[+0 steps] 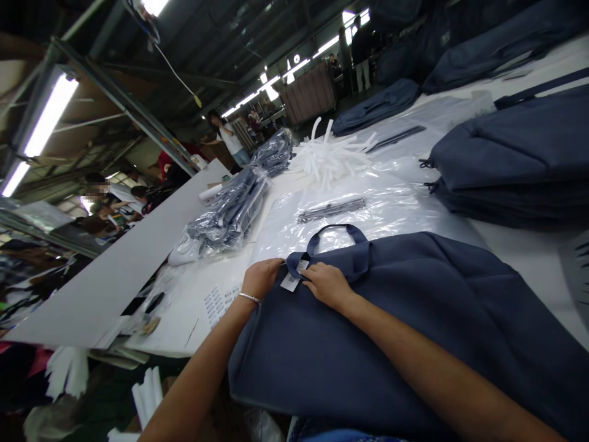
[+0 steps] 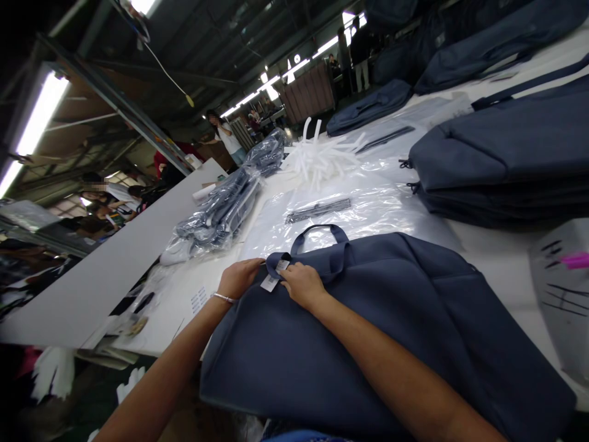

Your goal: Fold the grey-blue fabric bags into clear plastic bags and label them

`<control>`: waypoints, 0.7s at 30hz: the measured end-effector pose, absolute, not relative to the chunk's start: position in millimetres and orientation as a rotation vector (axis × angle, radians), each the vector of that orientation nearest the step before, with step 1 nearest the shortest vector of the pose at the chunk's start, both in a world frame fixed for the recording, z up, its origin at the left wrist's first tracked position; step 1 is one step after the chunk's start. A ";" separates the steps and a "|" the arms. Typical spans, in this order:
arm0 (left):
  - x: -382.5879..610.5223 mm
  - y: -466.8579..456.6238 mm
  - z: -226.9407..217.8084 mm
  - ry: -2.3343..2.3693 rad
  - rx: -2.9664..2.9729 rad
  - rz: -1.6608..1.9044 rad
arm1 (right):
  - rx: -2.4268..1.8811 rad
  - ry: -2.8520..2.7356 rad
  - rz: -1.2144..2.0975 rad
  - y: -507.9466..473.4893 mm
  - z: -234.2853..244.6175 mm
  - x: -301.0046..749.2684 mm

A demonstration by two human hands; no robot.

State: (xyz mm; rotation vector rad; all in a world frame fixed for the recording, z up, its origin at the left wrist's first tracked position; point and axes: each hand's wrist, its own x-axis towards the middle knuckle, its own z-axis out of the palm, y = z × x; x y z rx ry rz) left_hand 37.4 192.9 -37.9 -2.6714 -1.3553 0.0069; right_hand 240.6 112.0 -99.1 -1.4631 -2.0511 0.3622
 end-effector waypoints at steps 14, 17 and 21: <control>54.4 140.2 -84.8 -1.242 -2.767 -0.425 | -1.474 -1.650 0.684 127.6 -101.5 247.1; 46.5 150.1 -90.2 -1.225 -2.874 -0.252 | -1.498 -1.644 0.696 129.6 -102.5 252.5; 43.0 148.9 -83.0 -1.008 -2.866 -0.126 | -1.487 -1.711 0.539 120.6 -93.5 252.8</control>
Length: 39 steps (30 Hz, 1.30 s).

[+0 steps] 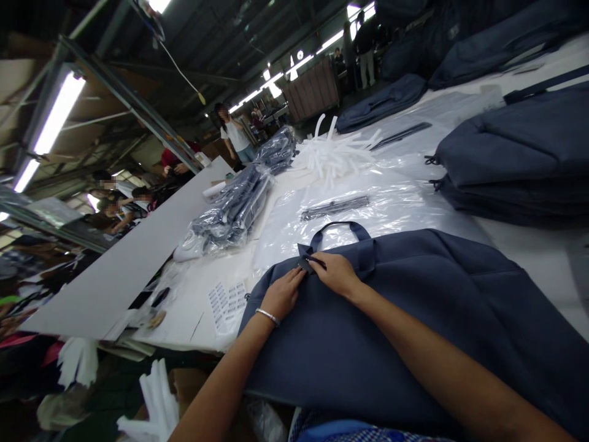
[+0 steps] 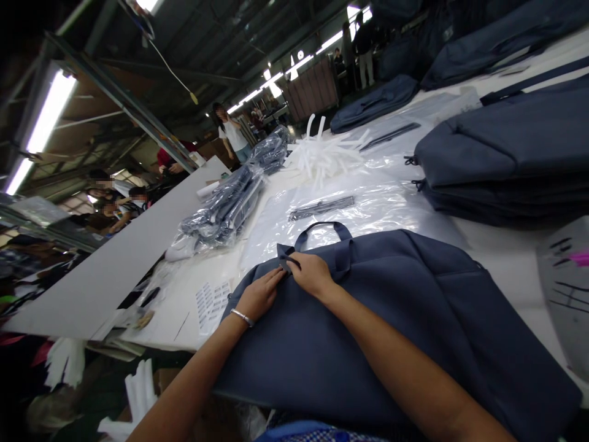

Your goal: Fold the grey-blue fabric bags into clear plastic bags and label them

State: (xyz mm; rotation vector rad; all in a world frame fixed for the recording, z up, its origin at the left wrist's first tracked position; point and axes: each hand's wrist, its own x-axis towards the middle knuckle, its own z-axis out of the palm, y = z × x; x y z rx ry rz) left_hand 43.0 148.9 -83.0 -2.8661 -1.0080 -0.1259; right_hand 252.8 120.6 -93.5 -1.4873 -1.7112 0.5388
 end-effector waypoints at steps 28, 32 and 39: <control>45.7 79.3 -101.3 -1.698 -2.929 -1.071 | -1.551 -2.217 0.268 -3.8 -117.0 225.7; 52.4 80.0 -89.2 -1.753 -2.772 -1.246 | -1.580 -2.236 0.255 0.7 -115.8 226.7; 59.8 93.3 -99.6 -1.875 -2.822 -1.257 | -1.618 -2.085 0.219 12.9 -91.6 245.2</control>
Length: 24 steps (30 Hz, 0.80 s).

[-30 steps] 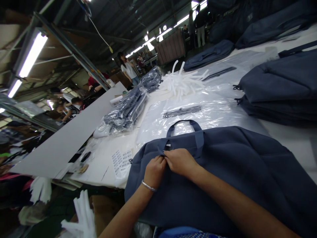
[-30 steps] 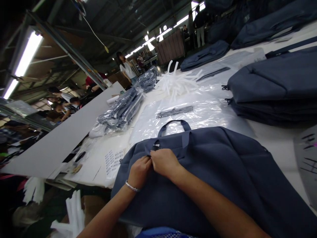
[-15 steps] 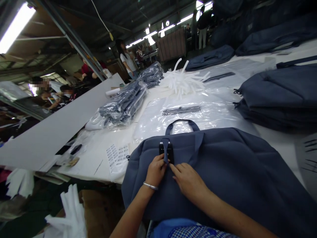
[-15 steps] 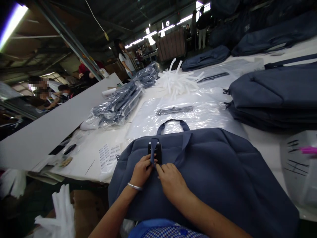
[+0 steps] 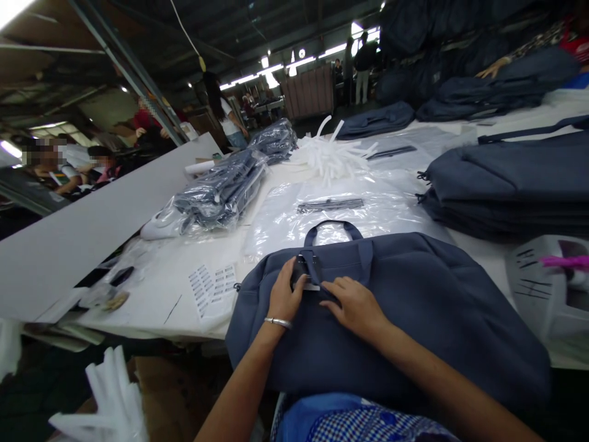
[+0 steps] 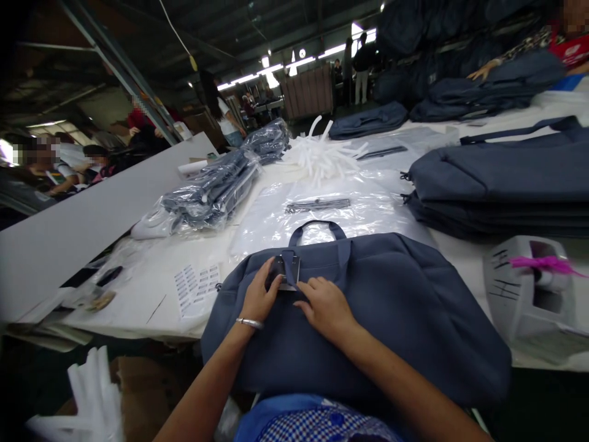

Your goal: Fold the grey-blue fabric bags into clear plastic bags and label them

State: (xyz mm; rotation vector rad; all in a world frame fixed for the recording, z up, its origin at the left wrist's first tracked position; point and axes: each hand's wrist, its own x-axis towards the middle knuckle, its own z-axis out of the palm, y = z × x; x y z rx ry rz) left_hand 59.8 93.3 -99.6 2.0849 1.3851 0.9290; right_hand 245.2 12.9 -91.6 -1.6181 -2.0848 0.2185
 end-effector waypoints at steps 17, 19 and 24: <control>61.5 106.3 -122.3 1.261 1.635 1.014 | -1.674 -2.003 -0.067 52.8 -93.6 235.2; 63.7 106.1 -125.5 1.195 1.518 1.042 | -1.665 -2.040 -0.076 56.1 -98.5 236.6; 66.4 106.0 -131.3 1.109 1.326 1.075 | -1.520 -2.047 -0.023 69.5 -116.1 242.6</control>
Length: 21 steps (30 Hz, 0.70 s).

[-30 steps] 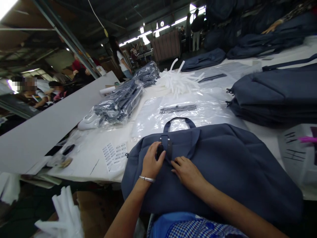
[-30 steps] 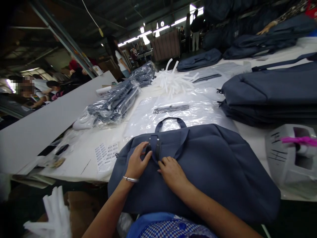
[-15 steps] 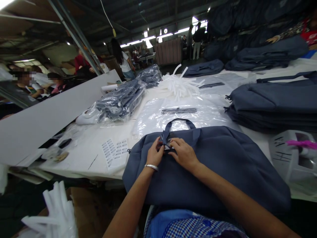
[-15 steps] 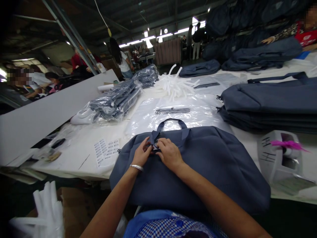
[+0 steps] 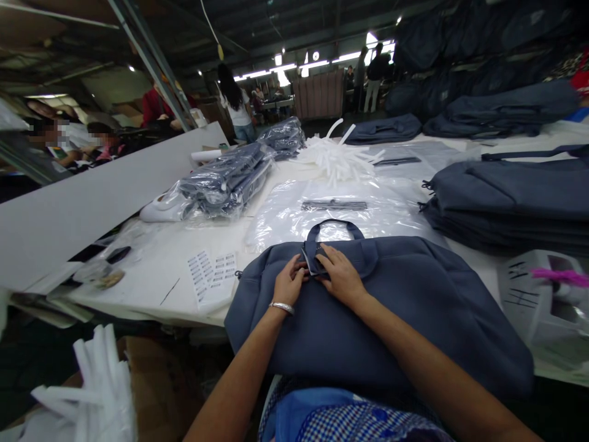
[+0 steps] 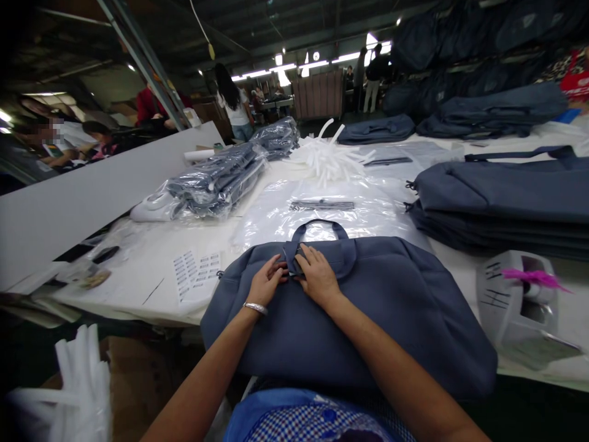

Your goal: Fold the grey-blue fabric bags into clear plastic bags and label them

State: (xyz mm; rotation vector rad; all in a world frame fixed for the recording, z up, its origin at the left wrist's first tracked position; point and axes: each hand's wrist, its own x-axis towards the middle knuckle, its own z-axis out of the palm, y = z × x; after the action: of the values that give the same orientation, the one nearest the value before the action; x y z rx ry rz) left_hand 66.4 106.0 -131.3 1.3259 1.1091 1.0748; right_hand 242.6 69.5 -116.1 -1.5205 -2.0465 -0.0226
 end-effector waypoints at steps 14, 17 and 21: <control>85.2 112.6 -111.7 1.035 1.092 1.057 | -1.299 -1.972 0.383 92.0 -100.1 269.8; 80.5 114.2 -110.5 1.069 1.047 1.070 | -1.313 -1.941 0.373 93.8 -101.5 272.9; 74.5 116.4 -108.9 1.096 1.006 1.066 | -1.294 -1.928 0.366 96.8 -104.8 274.8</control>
State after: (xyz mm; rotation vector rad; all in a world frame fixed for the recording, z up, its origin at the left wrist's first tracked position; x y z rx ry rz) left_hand 74.5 116.4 -108.9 1.0056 1.0958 1.0656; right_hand 274.8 96.8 -104.8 -1.2945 -1.9277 0.3663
